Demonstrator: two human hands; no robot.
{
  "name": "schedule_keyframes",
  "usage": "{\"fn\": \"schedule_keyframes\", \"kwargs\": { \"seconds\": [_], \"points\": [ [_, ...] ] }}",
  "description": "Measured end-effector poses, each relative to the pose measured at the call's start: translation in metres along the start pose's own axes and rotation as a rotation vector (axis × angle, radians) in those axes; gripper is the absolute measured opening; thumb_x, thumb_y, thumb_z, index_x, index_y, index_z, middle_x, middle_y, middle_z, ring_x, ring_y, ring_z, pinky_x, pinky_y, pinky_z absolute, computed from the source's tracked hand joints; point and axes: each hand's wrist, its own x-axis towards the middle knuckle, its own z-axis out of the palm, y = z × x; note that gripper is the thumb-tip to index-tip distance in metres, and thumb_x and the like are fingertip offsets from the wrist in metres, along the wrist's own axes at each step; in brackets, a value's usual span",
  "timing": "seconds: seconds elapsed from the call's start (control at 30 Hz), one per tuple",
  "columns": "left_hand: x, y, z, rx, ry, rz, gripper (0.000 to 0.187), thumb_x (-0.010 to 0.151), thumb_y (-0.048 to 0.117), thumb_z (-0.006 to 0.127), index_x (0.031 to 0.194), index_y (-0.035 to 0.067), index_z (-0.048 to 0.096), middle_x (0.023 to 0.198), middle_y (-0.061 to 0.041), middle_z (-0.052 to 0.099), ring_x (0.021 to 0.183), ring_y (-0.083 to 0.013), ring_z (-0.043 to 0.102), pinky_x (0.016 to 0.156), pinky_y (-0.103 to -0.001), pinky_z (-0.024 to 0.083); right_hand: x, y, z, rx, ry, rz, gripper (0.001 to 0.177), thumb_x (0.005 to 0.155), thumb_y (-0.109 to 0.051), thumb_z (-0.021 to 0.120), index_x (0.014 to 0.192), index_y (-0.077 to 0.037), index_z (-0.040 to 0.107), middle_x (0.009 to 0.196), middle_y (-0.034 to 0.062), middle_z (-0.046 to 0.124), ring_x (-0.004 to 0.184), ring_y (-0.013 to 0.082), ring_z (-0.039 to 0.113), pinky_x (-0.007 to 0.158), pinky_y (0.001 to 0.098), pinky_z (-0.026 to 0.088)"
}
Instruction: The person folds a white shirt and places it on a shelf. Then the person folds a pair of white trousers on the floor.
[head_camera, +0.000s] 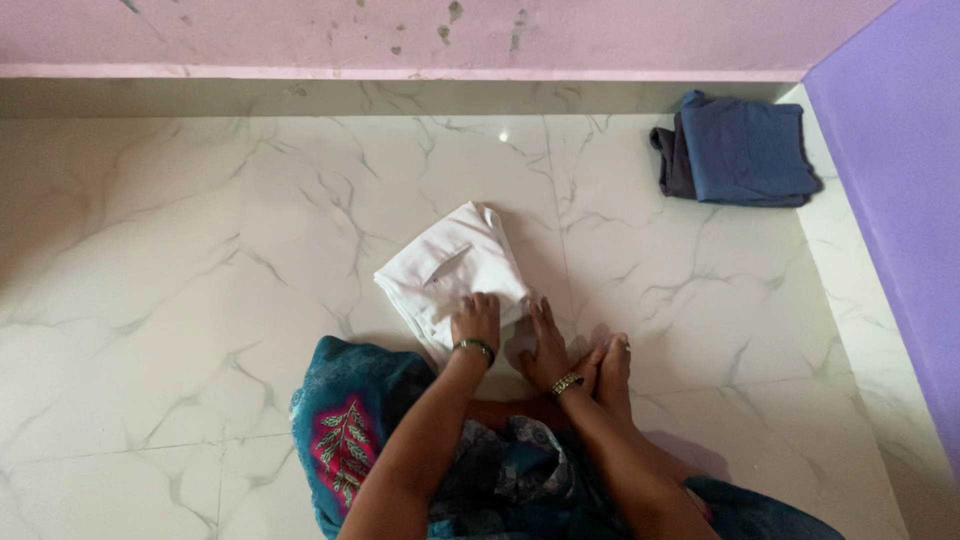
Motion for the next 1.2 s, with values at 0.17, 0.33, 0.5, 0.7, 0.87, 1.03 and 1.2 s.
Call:
{"fn": "schedule_keyframes", "kwargs": {
  "seconds": [0.17, 0.33, 0.5, 0.7, 0.87, 1.03, 1.2],
  "points": [
    [-0.012, 0.007, 0.022, -0.225, -0.174, -0.093, 0.047, 0.091, 0.021, 0.063, 0.136, 0.013, 0.051, 0.147, -0.017, 0.049, 0.135, -0.0398, 0.048, 0.098, -0.051, 0.053, 0.001, 0.013, 0.008, 0.082, 0.069, -0.037, 0.099, 0.068, -0.003, 0.067, 0.157, -0.003, 0.024, 0.166, 0.0257, 0.021, 0.147, 0.0440, 0.032, 0.115, 0.0475, 0.038],
    [-0.022, 0.001, -0.003, -0.028, -0.181, -0.037, 0.059, 0.088, 0.027, 0.066, 0.141, 0.015, 0.045, 0.145, -0.010, 0.048, 0.139, -0.0319, 0.044, 0.109, -0.073, 0.032, -0.005, 0.013, 0.008, 0.039, 0.145, -0.069, 0.090, 0.077, 0.004, 0.059, 0.160, -0.004, 0.026, 0.165, 0.0263, 0.026, 0.150, 0.0444, 0.031, 0.118, 0.0474, 0.036],
    [-0.017, 0.003, -0.002, 0.083, -0.109, 0.015, 0.062, 0.084, 0.029, 0.071, 0.139, 0.018, 0.044, 0.141, -0.011, 0.049, 0.136, -0.0358, 0.044, 0.095, -0.081, 0.035, -0.011, 0.012, 0.006, 0.066, 0.245, -0.055, 0.080, 0.081, 0.007, 0.054, 0.157, -0.007, 0.036, 0.164, 0.0231, 0.034, 0.147, 0.0402, 0.040, 0.108, 0.0434, 0.047],
    [0.007, -0.006, 0.015, -0.159, -0.298, -0.227, 0.066, 0.086, 0.040, 0.080, 0.136, 0.013, 0.046, 0.131, -0.018, 0.055, 0.126, -0.0377, 0.056, 0.092, -0.055, 0.055, -0.014, 0.005, 0.000, 0.101, 0.227, 0.024, 0.072, 0.085, 0.010, 0.049, 0.154, -0.010, 0.042, 0.163, 0.0191, 0.038, 0.136, 0.0336, 0.054, 0.091, 0.0377, 0.056],
    [0.049, 0.000, 0.037, -1.247, -0.300, -0.598, 0.061, 0.086, 0.035, 0.077, 0.133, 0.016, 0.044, 0.121, -0.017, 0.059, 0.106, -0.0325, 0.065, 0.088, -0.049, 0.054, -0.015, 0.003, -0.001, 0.095, 0.265, -0.014, 0.072, 0.082, 0.009, 0.052, 0.152, -0.006, 0.042, 0.160, 0.0223, 0.038, 0.139, 0.0378, 0.051, 0.105, 0.0413, 0.051],
    [0.053, -0.014, 0.052, -1.682, -0.032, -0.334, 0.043, 0.093, 0.025, 0.067, 0.134, 0.017, 0.057, 0.123, -0.008, 0.069, 0.106, -0.0272, 0.071, 0.088, -0.043, 0.060, -0.007, -0.001, -0.002, 0.074, 0.384, -0.015, 0.073, 0.082, 0.010, 0.047, 0.154, 0.002, 0.039, 0.160, 0.0248, 0.040, 0.145, 0.0413, 0.045, 0.121, 0.0463, 0.038],
    [0.020, -0.048, 0.037, -0.573, 0.388, -0.009, 0.029, 0.100, 0.022, 0.064, 0.129, 0.023, 0.068, 0.130, -0.002, 0.069, 0.126, -0.0311, 0.064, 0.108, -0.052, 0.055, -0.009, -0.003, -0.008, 0.078, 0.436, -0.024, 0.067, 0.084, 0.004, 0.053, 0.151, 0.001, 0.043, 0.159, 0.0243, 0.040, 0.147, 0.0402, 0.040, 0.120, 0.0495, 0.034]
  ]
}}
